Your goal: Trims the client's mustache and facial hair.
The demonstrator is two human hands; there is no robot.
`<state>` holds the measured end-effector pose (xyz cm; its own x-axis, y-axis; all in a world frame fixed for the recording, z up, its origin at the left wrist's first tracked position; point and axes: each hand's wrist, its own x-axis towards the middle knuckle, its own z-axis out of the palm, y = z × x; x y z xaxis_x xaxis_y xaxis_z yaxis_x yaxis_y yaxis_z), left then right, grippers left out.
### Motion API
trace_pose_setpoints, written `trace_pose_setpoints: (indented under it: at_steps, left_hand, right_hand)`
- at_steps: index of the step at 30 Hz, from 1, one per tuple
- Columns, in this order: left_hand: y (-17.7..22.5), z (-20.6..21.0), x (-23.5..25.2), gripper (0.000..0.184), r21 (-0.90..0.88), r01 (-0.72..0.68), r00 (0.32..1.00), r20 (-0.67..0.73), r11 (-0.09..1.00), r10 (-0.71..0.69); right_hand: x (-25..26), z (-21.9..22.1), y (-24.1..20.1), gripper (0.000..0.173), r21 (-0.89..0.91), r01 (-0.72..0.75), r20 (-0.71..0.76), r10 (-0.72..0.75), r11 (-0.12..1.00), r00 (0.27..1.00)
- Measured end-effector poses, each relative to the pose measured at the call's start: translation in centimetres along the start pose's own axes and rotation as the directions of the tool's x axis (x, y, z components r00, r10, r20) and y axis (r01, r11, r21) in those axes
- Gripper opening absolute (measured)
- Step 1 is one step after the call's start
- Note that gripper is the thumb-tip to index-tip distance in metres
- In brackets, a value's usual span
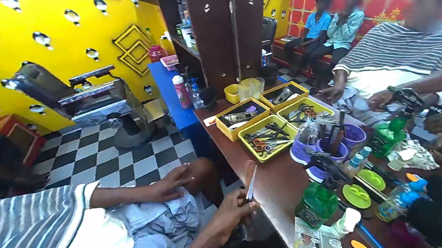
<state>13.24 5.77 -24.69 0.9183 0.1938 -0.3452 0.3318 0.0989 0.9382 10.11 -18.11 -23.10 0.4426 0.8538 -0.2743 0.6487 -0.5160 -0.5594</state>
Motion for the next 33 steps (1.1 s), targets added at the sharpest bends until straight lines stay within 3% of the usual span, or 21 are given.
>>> trace_pose_setpoints:
  at_steps: [3,6,8,14,21,24,28,33]
  left_hand:
    - [-0.7,-2.6,-8.0,0.031,-0.298,-0.092,0.989,-0.134,0.95,0.054]
    - [-2.0,-4.5,-15.0,0.034,-0.435,-0.179,0.945,-0.327,0.882,0.03]
    - [-3.1,-5.6,-18.8,0.041,-0.432,-0.251,0.89,-0.454,0.867,0.031]
    - [-5.7,-10.0,-29.1,0.04,-0.347,-0.377,0.689,-0.725,0.859,0.01]
    - [-7.2,-14.8,-39.7,0.048,-0.291,-0.454,0.611,-0.79,0.842,0.057]
    - [-7.7,-16.4,-42.9,0.05,-0.278,-0.433,0.614,-0.788,0.857,0.054]
    - [-8.2,-17.7,-45.4,0.054,-0.226,-0.382,0.647,-0.758,0.896,0.085]
    - [-9.5,-18.1,-46.4,0.058,-0.164,-0.387,0.681,-0.715,0.908,0.161]
  right_hand:
    - [2.7,1.8,-2.3,0.024,0.302,0.053,-0.328,0.051,0.952,0.943]
    - [5.1,3.1,-6.3,0.027,0.616,0.194,-0.378,0.071,0.764,0.923]
    - [6.3,4.1,-9.4,0.031,0.648,0.231,-0.333,-0.003,0.726,0.943]
    - [8.0,10.3,-19.4,0.039,0.504,0.331,-0.305,-0.194,0.798,0.932]
    - [7.3,15.9,-29.2,0.039,0.556,0.435,-0.334,-0.289,0.708,0.897]
    - [6.9,17.3,-32.4,0.036,0.668,0.424,-0.285,-0.316,0.612,0.905]
    - [6.3,17.6,-35.7,0.024,0.81,0.249,-0.136,-0.242,0.531,0.961]
    - [6.4,17.8,-37.1,0.016,0.833,0.262,-0.195,-0.184,0.488,0.963]
